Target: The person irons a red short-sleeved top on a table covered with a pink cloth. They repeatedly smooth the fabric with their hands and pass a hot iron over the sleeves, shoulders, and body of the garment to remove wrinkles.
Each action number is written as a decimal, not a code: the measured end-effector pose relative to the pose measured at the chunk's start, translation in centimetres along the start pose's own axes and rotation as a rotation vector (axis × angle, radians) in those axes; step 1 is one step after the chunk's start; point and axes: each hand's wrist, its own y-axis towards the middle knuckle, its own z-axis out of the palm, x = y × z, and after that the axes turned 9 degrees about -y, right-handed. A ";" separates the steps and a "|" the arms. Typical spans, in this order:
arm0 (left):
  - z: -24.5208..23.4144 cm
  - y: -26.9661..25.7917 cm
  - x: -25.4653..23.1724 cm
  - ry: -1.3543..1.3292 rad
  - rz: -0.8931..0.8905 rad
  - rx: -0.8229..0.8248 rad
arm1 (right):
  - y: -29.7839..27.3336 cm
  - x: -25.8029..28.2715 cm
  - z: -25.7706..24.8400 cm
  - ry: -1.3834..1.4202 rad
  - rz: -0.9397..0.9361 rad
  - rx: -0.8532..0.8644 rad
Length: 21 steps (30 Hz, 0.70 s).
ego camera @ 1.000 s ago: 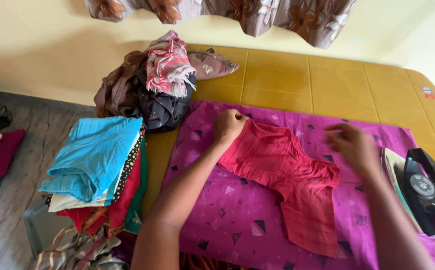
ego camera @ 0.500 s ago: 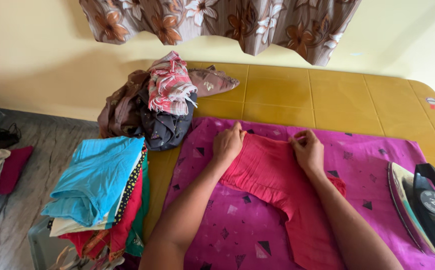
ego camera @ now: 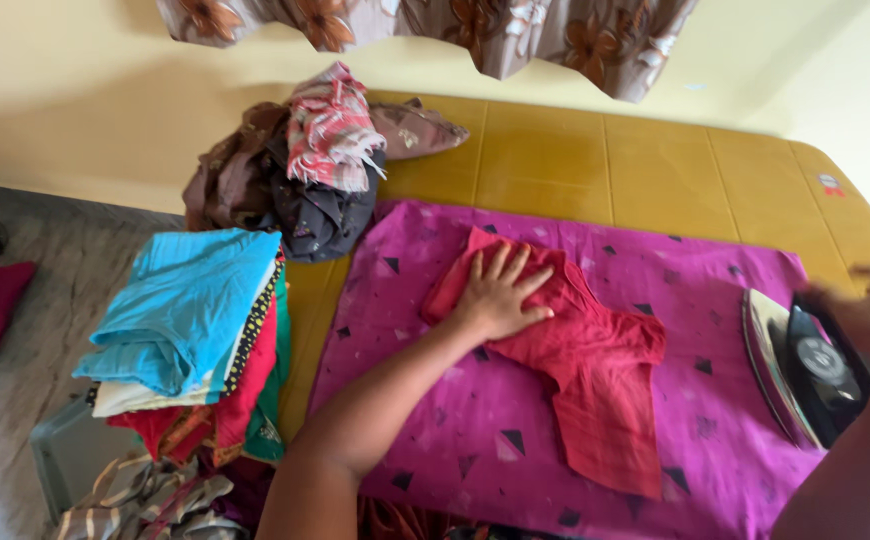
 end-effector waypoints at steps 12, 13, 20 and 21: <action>0.2 -13.2 -14.8 -0.350 0.747 -0.149 | -13.6 1.0 -4.2 -0.254 -0.172 -0.109; 0.8 -15.5 -16.2 -0.280 0.712 -0.229 | -14.6 1.8 -5.1 -0.254 -0.199 -0.109; 3.3 -19.6 -17.4 0.099 0.617 -0.463 | -19.6 7.8 -9.0 0.175 -0.685 -0.184; 3.7 -19.7 -17.5 0.100 0.629 -0.497 | -20.1 8.8 -8.8 0.141 -0.735 -0.152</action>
